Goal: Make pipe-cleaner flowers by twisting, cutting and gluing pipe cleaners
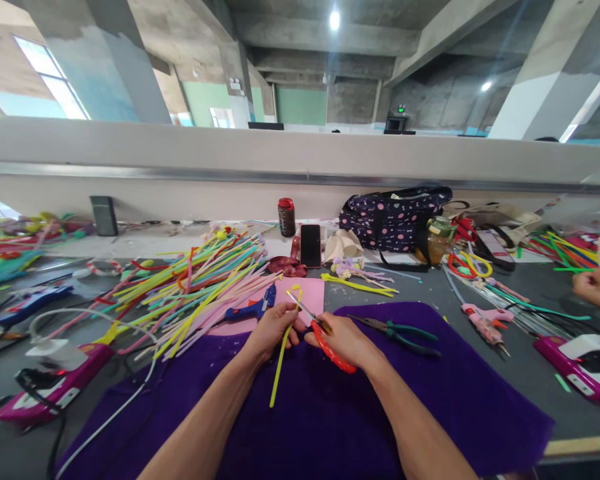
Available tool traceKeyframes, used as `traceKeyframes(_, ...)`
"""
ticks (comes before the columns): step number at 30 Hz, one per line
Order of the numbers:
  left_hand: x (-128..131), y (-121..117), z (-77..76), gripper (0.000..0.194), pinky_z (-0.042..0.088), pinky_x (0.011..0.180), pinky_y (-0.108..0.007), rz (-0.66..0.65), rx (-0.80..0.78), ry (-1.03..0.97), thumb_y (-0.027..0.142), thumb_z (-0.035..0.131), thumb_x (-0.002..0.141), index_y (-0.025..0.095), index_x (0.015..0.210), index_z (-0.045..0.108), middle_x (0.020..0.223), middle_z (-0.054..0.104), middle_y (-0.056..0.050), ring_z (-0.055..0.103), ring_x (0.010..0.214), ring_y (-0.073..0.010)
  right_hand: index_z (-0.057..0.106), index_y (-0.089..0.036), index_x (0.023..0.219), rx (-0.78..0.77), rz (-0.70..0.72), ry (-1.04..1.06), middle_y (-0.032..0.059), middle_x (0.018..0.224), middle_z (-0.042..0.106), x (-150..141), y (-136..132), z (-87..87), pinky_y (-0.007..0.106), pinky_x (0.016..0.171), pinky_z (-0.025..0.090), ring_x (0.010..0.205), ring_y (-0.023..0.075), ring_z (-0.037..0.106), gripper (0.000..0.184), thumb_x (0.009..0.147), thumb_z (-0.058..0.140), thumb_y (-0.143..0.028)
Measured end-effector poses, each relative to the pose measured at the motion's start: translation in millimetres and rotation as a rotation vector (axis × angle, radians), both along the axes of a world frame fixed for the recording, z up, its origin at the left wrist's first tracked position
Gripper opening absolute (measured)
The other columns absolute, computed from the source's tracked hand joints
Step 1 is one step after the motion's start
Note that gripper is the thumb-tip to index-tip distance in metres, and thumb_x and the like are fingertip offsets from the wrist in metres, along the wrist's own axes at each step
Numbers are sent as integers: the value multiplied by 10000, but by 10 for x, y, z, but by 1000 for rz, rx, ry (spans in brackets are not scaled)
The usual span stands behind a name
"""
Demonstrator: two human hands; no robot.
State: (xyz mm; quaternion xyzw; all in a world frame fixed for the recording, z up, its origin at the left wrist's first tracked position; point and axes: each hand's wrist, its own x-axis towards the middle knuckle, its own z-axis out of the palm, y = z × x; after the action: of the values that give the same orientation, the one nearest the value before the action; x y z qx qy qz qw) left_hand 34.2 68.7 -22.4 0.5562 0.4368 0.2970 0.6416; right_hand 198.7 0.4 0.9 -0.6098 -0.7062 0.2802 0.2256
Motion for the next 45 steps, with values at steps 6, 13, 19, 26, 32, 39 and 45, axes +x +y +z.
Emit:
traceKeyframes(6,-5,1,-62,198,344,327,-158,-79,-10,138,322,454,780,140,855,480,553,598,2,519,346,-87,604,-178,852,-22,30,-40,14,769,642,59,65,-66,206,560,328,656,144,551,310,748,511,-454)
traceKeyframes(13,4,-29,-110,283,369,335,-191,-163,50,311,349,460,765,141,578,499,446,577,-20,515,329,-112,637,-187,859,-57,-8,-177,64,840,673,49,97,-110,220,581,331,716,174,592,275,761,517,-414)
traceKeyframes(19,2,-29,-117,291,359,336,-187,-154,46,311,371,473,760,144,579,503,446,583,-21,516,329,-113,628,-187,871,-32,-4,-178,60,825,661,65,100,-102,228,590,338,722,177,586,288,760,517,-428)
traceKeyframes(26,-14,5,-27,257,318,322,-154,-15,23,70,284,440,781,128,980,490,522,595,5,528,343,-99,539,-192,995,-35,-88,113,-18,680,546,152,12,5,194,487,365,543,99,476,401,749,507,-507)
traceKeyframes(32,-36,28,9,317,327,318,-151,57,5,-123,278,475,759,137,1043,460,557,600,7,525,353,-93,521,-190,996,-99,-48,184,-36,627,482,60,-64,82,175,444,349,491,74,421,389,748,527,-490)
traceKeyframes(39,-45,31,1,355,328,324,-142,78,24,-132,308,495,751,131,1057,462,574,615,-6,517,352,-82,539,-187,951,-37,-65,117,-18,665,521,20,-48,73,191,488,363,543,92,441,363,749,526,-487)
traceKeyframes(45,-36,6,20,385,319,317,-147,55,31,-130,340,504,746,140,1071,459,538,592,15,517,343,-92,550,-185,930,-33,-54,98,-14,671,525,18,-43,49,188,480,350,547,93,444,373,744,524,-506)
